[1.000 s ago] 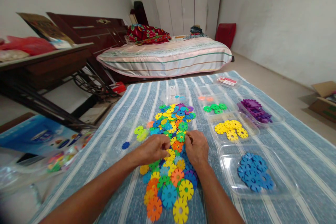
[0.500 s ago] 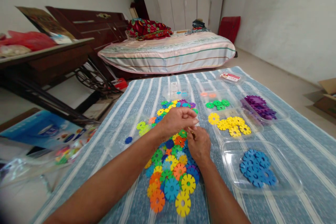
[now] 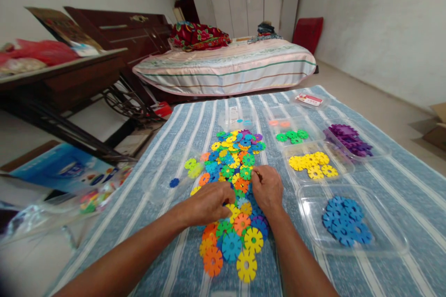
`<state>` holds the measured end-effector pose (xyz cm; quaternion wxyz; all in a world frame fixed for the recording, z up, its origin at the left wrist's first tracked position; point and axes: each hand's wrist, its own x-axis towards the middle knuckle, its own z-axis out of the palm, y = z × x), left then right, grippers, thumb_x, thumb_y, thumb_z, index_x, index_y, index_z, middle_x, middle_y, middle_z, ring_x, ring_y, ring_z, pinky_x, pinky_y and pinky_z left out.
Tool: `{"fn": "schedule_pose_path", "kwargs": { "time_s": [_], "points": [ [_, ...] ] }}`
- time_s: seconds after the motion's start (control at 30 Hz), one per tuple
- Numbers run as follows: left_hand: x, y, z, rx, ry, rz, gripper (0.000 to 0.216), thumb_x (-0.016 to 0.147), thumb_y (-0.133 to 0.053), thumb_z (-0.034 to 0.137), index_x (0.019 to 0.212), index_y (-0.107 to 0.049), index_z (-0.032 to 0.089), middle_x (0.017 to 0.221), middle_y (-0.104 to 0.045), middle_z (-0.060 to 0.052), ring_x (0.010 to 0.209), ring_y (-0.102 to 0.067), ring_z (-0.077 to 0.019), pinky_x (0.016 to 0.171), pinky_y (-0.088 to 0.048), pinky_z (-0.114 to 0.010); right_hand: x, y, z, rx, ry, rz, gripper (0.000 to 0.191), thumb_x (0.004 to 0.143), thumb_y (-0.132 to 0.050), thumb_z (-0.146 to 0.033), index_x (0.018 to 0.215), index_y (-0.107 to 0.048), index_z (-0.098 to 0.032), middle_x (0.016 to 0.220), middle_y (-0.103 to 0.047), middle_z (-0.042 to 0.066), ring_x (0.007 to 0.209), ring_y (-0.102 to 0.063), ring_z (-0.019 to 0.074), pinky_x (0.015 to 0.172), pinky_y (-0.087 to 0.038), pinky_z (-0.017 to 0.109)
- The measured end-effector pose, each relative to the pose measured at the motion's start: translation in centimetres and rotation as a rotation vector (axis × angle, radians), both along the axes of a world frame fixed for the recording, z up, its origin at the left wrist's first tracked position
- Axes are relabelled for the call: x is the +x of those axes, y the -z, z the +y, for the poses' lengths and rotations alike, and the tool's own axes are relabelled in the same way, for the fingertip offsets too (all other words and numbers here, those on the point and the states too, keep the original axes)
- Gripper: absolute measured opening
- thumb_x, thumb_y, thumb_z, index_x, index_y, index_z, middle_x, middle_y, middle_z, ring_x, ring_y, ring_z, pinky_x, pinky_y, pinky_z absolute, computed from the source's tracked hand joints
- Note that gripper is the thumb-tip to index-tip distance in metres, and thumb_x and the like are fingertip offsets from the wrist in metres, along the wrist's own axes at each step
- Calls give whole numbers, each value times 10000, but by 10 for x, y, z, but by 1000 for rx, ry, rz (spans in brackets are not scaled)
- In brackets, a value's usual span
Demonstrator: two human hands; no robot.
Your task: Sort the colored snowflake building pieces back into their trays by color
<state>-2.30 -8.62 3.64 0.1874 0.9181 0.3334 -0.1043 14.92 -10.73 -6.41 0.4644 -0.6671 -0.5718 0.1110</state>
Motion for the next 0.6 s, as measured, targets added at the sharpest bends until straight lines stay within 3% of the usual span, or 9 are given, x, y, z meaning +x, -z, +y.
{"fn": "schedule_pose_path", "kwargs": {
  "time_s": [0.13,0.33,0.6],
  "points": [
    [-1,8,6,-211,-129,-130,55,606,-611,157,652,-584,172,654,-565,44,633,-509,-103,549,-337,-190,0,0,0,-2,-2,-2,242,813,-457,-320,799,-668,-204,810,-655,34,818,-559,191,753,-406,305],
    [-5,6,13,-536,-335,-306,60,558,-604,124,605,-574,144,520,-476,73,513,-436,-70,473,-303,-174,0,-1,1,-8,11,-1,245,812,-454,-327,790,-667,-208,810,-655,35,810,-557,192,751,-403,307],
    [-5,9,24,-550,-474,-514,93,603,-616,222,620,-570,142,527,-530,58,501,-462,-74,474,-330,-177,-2,-1,2,-11,18,10,236,812,-455,-308,789,-665,-202,804,-649,38,814,-551,194,751,-395,307]
  ]
}}
